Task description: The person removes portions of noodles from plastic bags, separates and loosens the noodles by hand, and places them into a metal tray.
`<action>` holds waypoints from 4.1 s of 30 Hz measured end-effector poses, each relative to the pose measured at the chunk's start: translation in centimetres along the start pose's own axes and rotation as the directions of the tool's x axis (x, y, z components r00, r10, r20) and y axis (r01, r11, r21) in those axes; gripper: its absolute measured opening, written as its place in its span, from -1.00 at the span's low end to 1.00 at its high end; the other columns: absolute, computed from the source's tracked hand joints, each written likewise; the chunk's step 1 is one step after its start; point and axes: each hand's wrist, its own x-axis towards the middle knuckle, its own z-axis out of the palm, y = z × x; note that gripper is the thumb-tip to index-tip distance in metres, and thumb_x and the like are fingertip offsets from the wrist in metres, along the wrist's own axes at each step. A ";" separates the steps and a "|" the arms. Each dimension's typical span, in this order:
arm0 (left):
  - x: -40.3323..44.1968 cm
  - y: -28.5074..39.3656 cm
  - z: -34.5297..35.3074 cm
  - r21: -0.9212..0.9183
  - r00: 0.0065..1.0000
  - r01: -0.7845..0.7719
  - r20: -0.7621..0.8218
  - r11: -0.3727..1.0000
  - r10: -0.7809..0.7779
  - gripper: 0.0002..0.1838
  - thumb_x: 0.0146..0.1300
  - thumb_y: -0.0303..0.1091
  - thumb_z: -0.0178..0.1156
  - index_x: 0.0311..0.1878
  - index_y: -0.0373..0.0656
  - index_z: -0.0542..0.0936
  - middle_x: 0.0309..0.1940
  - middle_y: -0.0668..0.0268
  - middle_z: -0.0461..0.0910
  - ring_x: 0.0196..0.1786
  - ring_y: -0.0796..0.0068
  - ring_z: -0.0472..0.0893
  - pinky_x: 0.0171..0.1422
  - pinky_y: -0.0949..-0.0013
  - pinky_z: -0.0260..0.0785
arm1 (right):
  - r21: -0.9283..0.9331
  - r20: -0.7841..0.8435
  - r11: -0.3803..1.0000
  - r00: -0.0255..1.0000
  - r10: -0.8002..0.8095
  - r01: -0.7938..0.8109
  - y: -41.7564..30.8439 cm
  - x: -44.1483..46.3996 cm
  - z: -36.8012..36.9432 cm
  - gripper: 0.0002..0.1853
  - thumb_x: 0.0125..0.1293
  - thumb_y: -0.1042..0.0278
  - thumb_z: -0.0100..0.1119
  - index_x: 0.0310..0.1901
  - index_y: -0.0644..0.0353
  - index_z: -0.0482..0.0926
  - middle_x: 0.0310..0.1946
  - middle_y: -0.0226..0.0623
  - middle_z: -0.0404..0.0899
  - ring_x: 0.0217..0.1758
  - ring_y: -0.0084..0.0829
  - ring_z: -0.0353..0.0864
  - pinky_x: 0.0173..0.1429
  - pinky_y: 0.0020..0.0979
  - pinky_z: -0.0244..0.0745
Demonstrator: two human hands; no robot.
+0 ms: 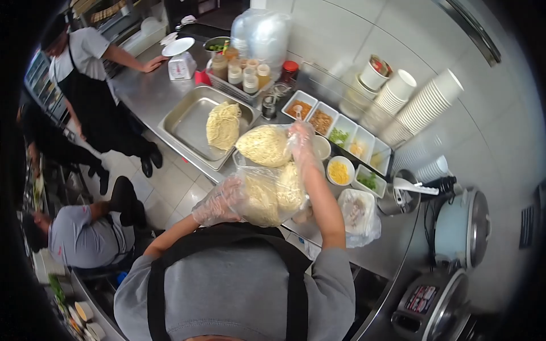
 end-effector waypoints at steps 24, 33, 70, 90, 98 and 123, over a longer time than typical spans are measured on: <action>2.8 -5.1 -2.7 0.370 0.988 -0.145 0.009 0.918 0.152 -0.25 0.02 0.08 0.30 0.31 0.17 0.33 0.34 0.26 0.28 0.46 0.20 0.15 0.53 -0.04 -0.12 | -0.481 0.148 0.865 0.986 -0.080 0.142 -5.1 -5.3 11.0 -0.83 0.06 0.39 0.20 -0.34 0.17 0.42 -0.46 -0.53 0.34 -0.36 -0.62 0.33 -0.28 -0.49 0.27; 1.3 -11.2 -14.4 -0.045 0.970 0.120 -0.208 0.992 -0.126 -0.35 -0.01 -0.03 0.39 0.18 0.01 0.50 0.20 0.19 0.43 0.33 0.24 0.35 0.51 -0.06 -0.09 | -0.779 0.373 0.525 0.926 -0.052 0.343 -4.4 -2.7 18.4 -0.73 -0.01 0.26 0.24 -0.60 0.17 0.35 -0.59 -0.48 0.27 -0.45 -0.58 0.27 -0.35 -0.44 0.22; 1.5 -30.3 -14.1 -0.510 0.777 0.134 -0.478 0.849 -0.410 -0.77 0.14 -0.34 0.22 -0.18 -0.23 0.49 -0.17 0.16 0.37 -0.01 0.14 0.40 0.17 0.21 0.26 | -0.836 0.462 0.422 0.864 0.199 0.350 17.8 3.1 28.3 -0.60 0.38 0.05 0.07 0.02 0.21 0.60 -0.04 -0.17 0.61 0.05 -0.21 0.53 0.13 -0.22 0.36; 3.1 -33.4 -15.4 0.213 0.972 -0.184 -0.108 0.960 0.210 -0.56 0.12 -0.28 0.18 0.10 -0.15 0.47 0.07 0.09 0.44 0.20 0.05 0.38 0.37 0.08 0.15 | -0.764 0.632 0.133 0.774 -0.043 0.631 17.9 7.0 28.1 -0.71 -0.01 0.40 0.29 -0.22 0.23 0.50 -0.27 -0.14 0.56 -0.11 -0.08 0.52 0.05 -0.23 0.38; 3.7 -29.0 -17.2 0.058 0.937 -0.194 -0.286 0.979 0.203 -0.68 0.06 -0.32 0.24 -0.08 -0.15 0.57 -0.10 0.08 0.53 0.05 0.00 0.46 0.22 0.07 0.28 | -0.937 0.347 0.011 0.934 -0.092 0.349 15.5 9.4 30.3 -0.61 -0.07 0.04 0.39 -0.38 0.22 0.57 -0.39 -0.08 0.59 -0.23 -0.10 0.60 -0.06 -0.19 0.47; -0.4 -22.9 -20.9 -0.058 0.985 -0.140 -0.108 0.989 0.133 -0.80 0.08 -0.29 0.23 -0.25 -0.14 0.53 -0.22 0.16 0.50 -0.06 0.09 0.48 0.07 0.06 0.34 | -0.839 0.529 -0.127 0.848 0.036 0.529 13.8 9.2 31.0 -0.60 0.23 0.03 0.11 -0.28 0.29 0.62 -0.25 0.03 0.59 -0.06 0.02 0.54 0.07 -0.08 0.40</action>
